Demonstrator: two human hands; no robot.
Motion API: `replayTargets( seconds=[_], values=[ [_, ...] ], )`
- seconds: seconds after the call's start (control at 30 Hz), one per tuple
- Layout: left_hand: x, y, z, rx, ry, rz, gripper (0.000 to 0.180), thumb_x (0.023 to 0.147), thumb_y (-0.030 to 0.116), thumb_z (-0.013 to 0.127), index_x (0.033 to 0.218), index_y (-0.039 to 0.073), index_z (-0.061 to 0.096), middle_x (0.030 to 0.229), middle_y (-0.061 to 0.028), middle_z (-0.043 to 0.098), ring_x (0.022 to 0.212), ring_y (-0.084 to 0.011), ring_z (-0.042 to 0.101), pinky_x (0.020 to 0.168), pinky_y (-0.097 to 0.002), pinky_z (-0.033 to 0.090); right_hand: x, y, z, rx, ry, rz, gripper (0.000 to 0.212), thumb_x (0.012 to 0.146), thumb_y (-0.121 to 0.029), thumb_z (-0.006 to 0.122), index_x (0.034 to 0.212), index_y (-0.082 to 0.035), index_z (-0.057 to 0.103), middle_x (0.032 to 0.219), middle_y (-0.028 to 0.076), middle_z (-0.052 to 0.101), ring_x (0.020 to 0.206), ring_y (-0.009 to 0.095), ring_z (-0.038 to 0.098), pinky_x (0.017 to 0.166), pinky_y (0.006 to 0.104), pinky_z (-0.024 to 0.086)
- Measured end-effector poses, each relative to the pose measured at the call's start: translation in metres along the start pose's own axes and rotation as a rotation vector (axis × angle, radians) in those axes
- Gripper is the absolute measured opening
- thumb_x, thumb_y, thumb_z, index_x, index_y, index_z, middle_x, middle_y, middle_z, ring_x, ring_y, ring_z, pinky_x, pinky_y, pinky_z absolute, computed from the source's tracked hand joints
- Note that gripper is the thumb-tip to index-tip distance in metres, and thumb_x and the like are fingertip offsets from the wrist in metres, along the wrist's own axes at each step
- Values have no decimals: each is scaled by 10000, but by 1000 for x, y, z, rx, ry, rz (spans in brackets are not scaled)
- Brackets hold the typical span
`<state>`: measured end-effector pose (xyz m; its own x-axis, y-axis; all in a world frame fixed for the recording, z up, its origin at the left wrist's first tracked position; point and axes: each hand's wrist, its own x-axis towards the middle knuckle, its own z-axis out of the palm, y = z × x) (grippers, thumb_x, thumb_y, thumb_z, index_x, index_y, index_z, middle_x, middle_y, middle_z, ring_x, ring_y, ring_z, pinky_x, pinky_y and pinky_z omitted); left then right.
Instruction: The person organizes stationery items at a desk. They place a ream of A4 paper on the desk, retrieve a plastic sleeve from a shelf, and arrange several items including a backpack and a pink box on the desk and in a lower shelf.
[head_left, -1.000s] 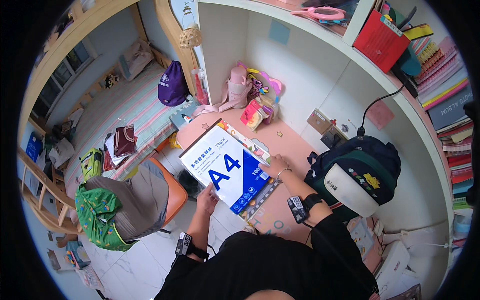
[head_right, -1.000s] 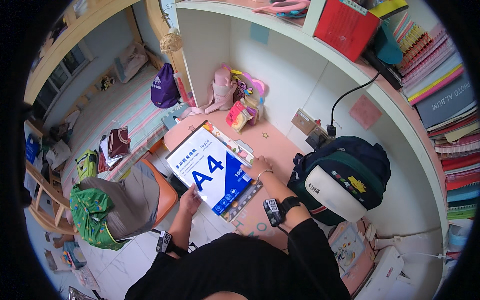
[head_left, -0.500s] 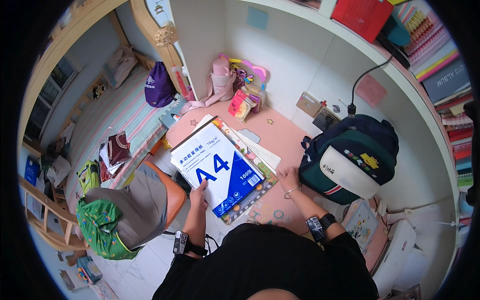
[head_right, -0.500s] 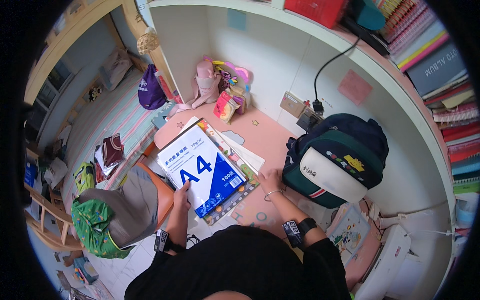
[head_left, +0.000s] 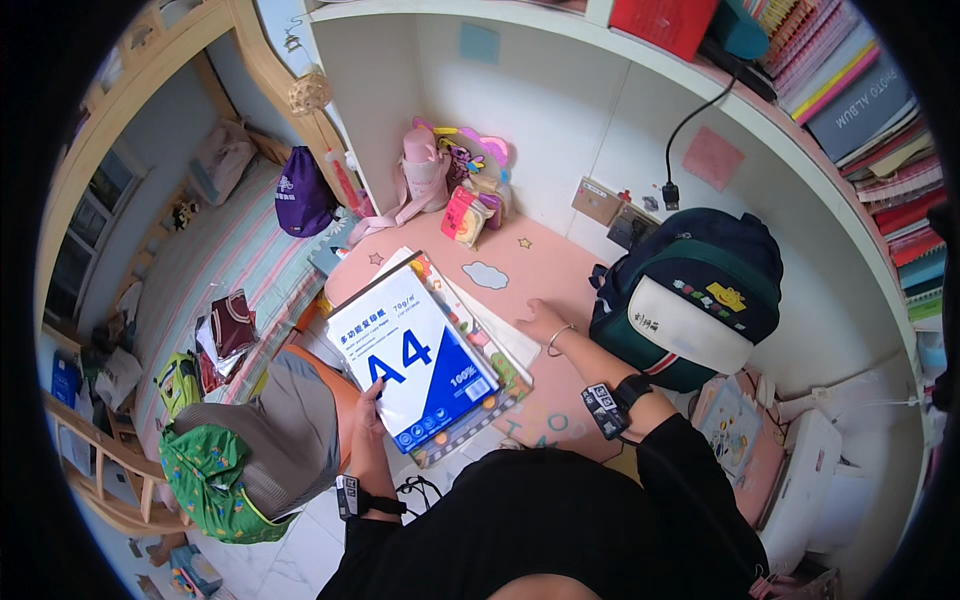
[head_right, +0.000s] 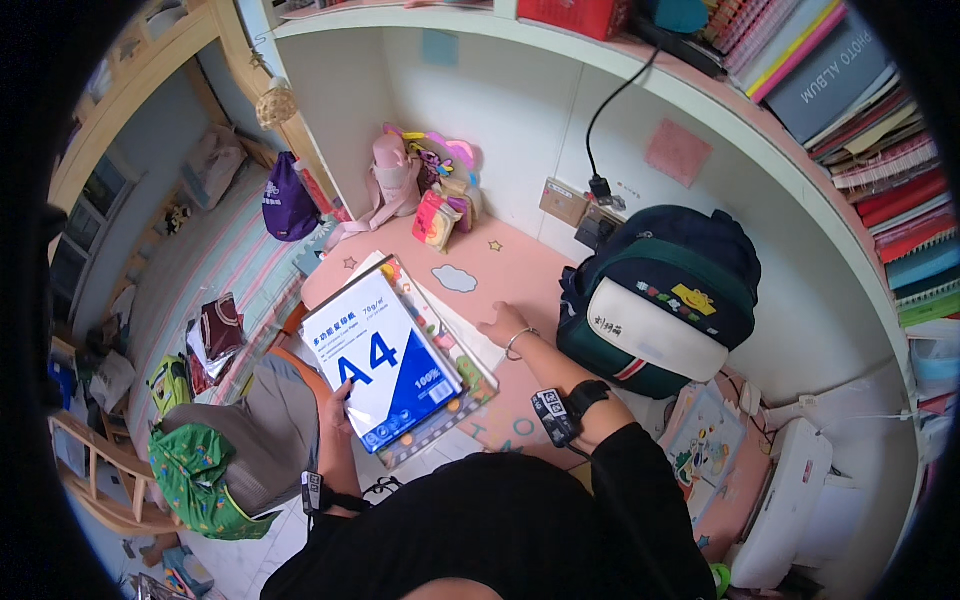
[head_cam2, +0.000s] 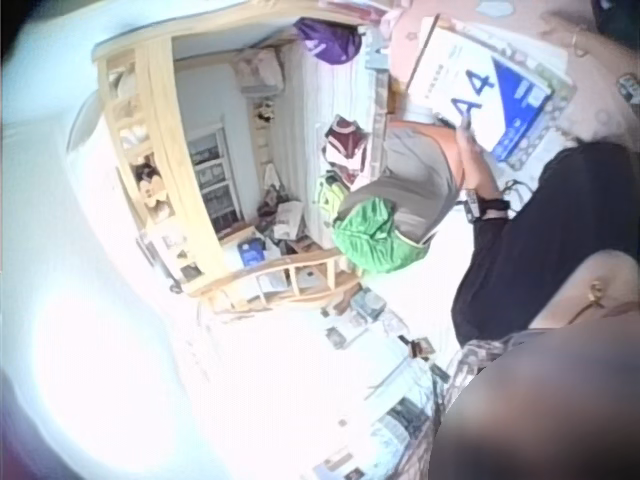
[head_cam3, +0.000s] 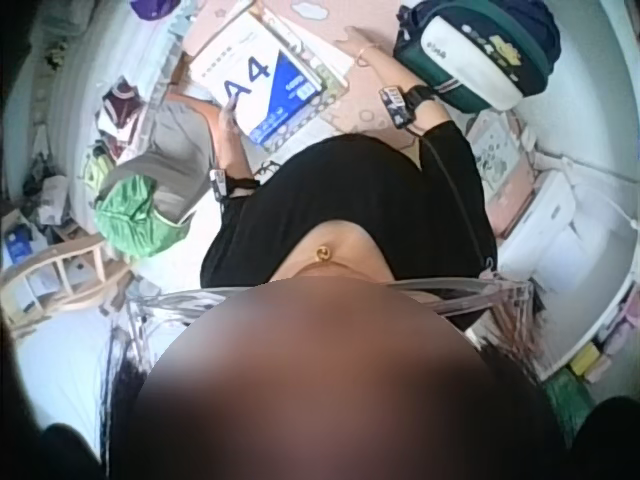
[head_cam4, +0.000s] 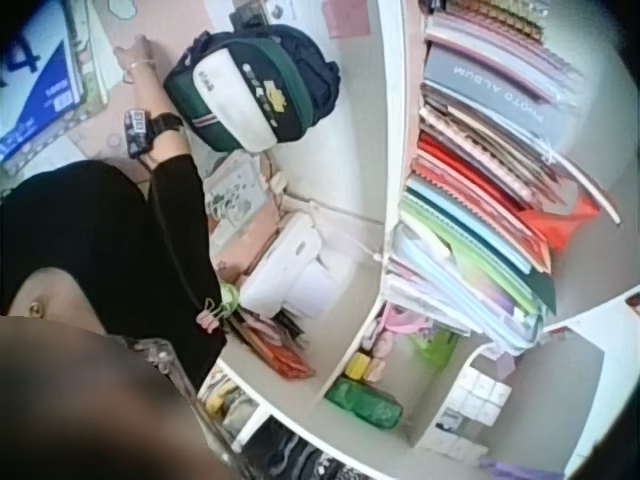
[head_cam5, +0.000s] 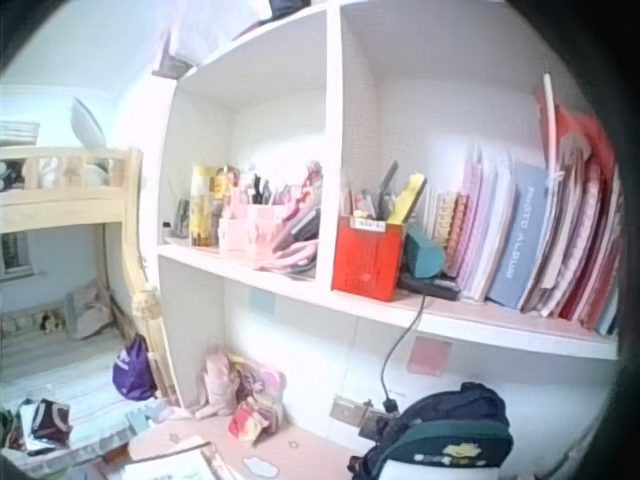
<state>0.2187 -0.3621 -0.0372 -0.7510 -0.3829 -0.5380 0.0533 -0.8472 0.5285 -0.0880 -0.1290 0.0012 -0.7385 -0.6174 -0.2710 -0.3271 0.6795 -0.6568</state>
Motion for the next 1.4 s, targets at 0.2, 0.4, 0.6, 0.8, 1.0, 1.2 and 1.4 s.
replayTargets(
  seconds=[0.2, 0.4, 0.6, 0.8, 1.0, 1.2, 1.4],
  values=[
    [-12, 5, 13, 239, 23, 400, 513, 698, 21, 643, 1164, 46, 430, 1023, -109, 587, 885, -247, 580, 794, -382, 472, 11, -31, 13, 207, -156, -63, 915, 703, -485, 652, 1280, 115, 273, 1293, 293, 353, 1219, 342, 365, 993, 349, 316],
    [-43, 20, 55, 240, -67, 553, 586, 686, 135, 692, 1191, 33, 413, 1070, -71, 553, 968, -192, 527, 854, -330, 413, 4, -52, -11, 426, -209, -269, 1036, 688, -553, 654, 1337, 80, 153, 1356, 275, 267, 1268, 330, 287, 1033, 369, 246],
    [-47, 38, 108, 322, -179, 708, 586, 680, 146, 711, 1173, 10, 426, 1064, -93, 555, 959, -202, 533, 842, -335, 422, -25, -65, -83, 952, -292, -468, 855, 708, -344, 726, 1315, 24, 249, 1296, 107, 385, 1187, 189, 379, 972, 311, 325],
    [-33, 26, 127, 388, -287, 749, 592, 653, 134, 743, 1145, -19, 451, 1067, -96, 560, 996, -210, 526, 887, -322, 392, -61, -52, -127, 840, -234, -546, 865, 656, -338, 765, 1295, -2, 290, 1221, 87, 464, 1104, 173, 461, 910, 308, 388],
    [-36, 14, 128, 577, -362, 718, 592, 649, 44, 726, 1164, -7, 438, 1086, -77, 535, 997, -181, 508, 892, -309, 381, -82, -26, -111, 619, -149, -491, 580, 629, -182, 794, 1110, 5, 529, 1062, 72, 585, 989, 148, 518, 903, 292, 392],
    [-37, 14, 129, 613, -337, 715, 619, 637, 10, 716, 1181, -4, 421, 1097, -78, 531, 1002, -185, 504, 898, -312, 382, -90, -25, -87, 422, 134, -703, 609, 633, -186, 793, 1130, 4, 498, 1067, 76, 582, 1008, 163, 517, 900, 303, 396],
    [-33, 5, 128, 471, -373, 769, 682, 610, 17, 745, 1193, -4, 392, 1072, -91, 543, 973, -197, 519, 879, -323, 405, -97, -43, -81, 619, 232, -547, 590, 608, -138, 800, 1099, 1, 504, 1027, 58, 594, 954, 147, 545, 852, 285, 429]
  ],
)
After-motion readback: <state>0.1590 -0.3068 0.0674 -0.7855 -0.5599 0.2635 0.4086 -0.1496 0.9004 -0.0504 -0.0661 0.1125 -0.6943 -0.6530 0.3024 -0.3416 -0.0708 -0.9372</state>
